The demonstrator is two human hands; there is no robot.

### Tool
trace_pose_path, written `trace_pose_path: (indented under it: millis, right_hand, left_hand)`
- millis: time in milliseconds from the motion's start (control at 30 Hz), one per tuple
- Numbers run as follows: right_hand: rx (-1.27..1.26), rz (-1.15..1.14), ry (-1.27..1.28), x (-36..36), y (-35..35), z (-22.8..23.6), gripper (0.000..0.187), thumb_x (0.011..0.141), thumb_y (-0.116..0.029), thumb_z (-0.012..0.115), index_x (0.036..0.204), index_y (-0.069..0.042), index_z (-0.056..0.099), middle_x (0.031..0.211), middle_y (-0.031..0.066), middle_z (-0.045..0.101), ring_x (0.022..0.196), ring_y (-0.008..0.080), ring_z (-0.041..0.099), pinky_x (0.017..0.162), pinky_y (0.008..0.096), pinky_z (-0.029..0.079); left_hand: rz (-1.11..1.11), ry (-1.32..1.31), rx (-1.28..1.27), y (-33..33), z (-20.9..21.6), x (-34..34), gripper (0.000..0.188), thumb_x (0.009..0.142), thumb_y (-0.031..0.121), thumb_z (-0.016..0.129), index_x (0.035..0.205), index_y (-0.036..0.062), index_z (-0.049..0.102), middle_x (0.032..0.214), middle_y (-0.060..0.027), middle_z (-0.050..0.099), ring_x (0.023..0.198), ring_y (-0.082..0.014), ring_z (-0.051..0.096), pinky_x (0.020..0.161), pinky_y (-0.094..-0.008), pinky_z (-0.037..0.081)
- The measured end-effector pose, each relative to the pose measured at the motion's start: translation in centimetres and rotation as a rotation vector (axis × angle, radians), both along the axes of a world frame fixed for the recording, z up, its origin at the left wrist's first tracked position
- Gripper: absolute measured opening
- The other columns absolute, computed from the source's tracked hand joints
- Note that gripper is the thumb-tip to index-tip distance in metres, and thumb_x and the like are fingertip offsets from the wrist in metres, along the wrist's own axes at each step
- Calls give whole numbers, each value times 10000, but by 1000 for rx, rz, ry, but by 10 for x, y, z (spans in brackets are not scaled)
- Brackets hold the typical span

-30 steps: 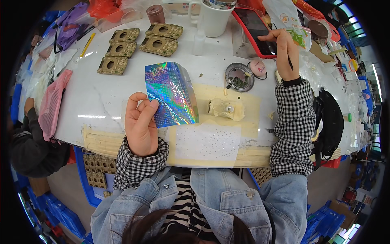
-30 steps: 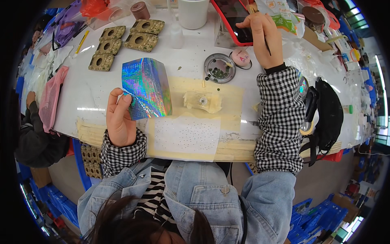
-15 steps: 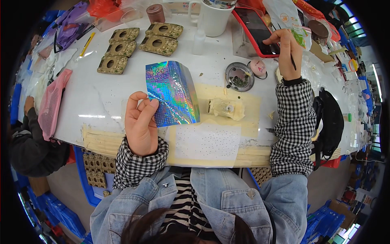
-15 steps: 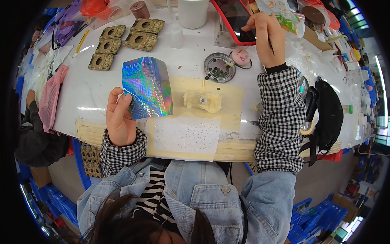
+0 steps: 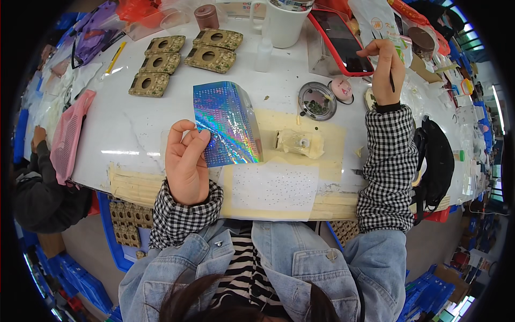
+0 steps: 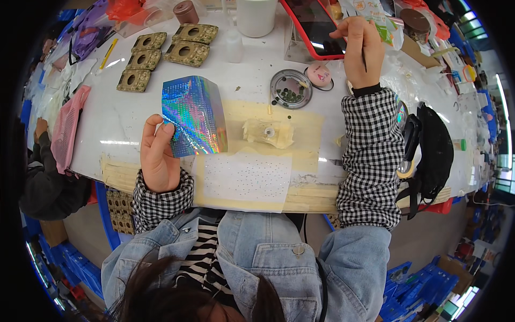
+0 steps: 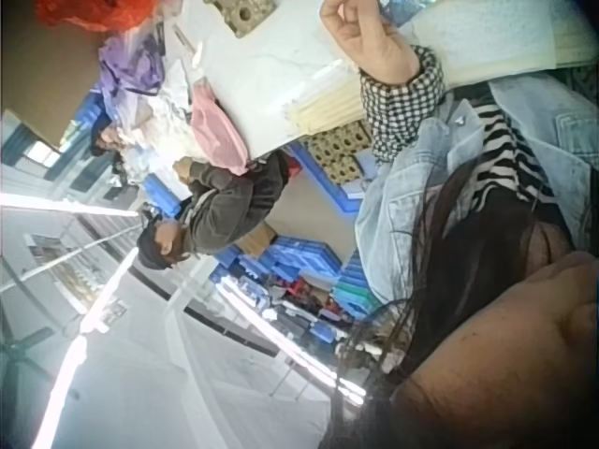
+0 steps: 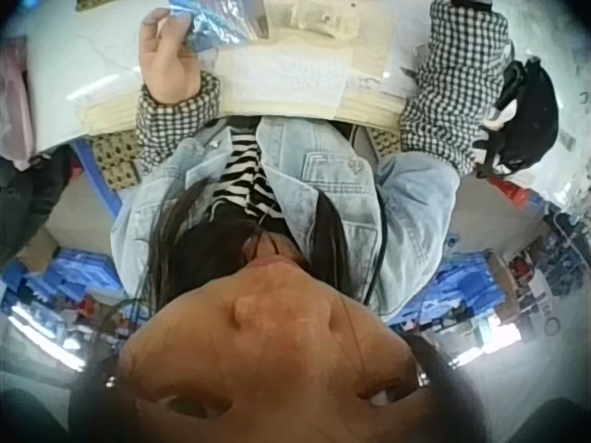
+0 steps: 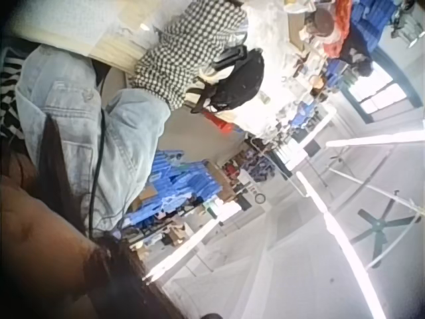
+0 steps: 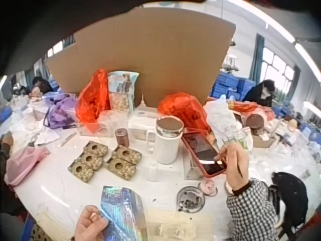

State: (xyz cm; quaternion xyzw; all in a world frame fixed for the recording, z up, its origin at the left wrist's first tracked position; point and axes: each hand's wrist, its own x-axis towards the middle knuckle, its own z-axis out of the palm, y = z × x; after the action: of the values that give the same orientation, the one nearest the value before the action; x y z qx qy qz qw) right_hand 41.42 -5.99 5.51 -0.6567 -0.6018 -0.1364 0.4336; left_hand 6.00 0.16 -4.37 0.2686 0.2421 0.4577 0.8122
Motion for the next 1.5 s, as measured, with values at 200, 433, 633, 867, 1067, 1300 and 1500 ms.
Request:
trace_pose_path:
  millis: [200,433,633,867,1067,1300,1500]
  right_hand:
    - [11,8,42,-1,0,-2,405,1020,-302,345,854,-17,581,723,62,661,730,149,640,997,335,333]
    - [-4,19,53,0,1,-3,400,1021,-298,339,868,-17,579,734,64,664,746,146,641,1012,339,324]
    - [-14,16,48,1,0,-3,401,1023,-294,335,872,-15,581,738,69,666,746,147,644,1006,335,328]
    - [-12,54,-2,-3,2,-1,397,1022,-280,330,872,-15,585,775,58,675,741,161,610,993,333,336]
    - [-98,103,-89,-2,3,-1,381,1015,-277,335,858,-43,591,818,41,679,706,172,583,1065,446,256]
    - [-104,68,-77,-5,2,2,383,1013,-287,340,832,-49,580,788,39,676,685,163,567,1051,442,256]
    - [-63,24,-69,-3,5,-1,383,1006,-288,363,816,-42,588,753,39,672,684,171,496,846,350,345]
  left_hand:
    - [0,-1,2,0,-1,0,255,882,-49,552,1106,46,475,831,-28,612,796,-89,592,722,-217,492]
    - [3,-1,1,0,2,0,251,882,-48,554,1101,46,474,824,-26,608,795,-86,584,723,-215,485]
    - [1,-10,11,0,0,0,249,883,-46,556,1099,46,474,816,-20,603,793,-82,572,737,-212,471]
    - [6,-6,14,0,1,1,241,883,-43,558,1092,46,479,819,-14,595,799,-77,567,744,-205,462]
    - [6,-6,12,0,-1,-1,242,882,-39,562,1092,47,481,822,-13,595,802,-78,568,742,-206,462]
    - [5,-9,7,0,-1,0,238,881,-41,562,1088,48,485,828,-15,598,803,-82,574,739,-209,468]
    - [4,-12,9,0,-1,0,236,882,-46,556,1088,46,484,828,-19,598,802,-86,580,736,-212,476]
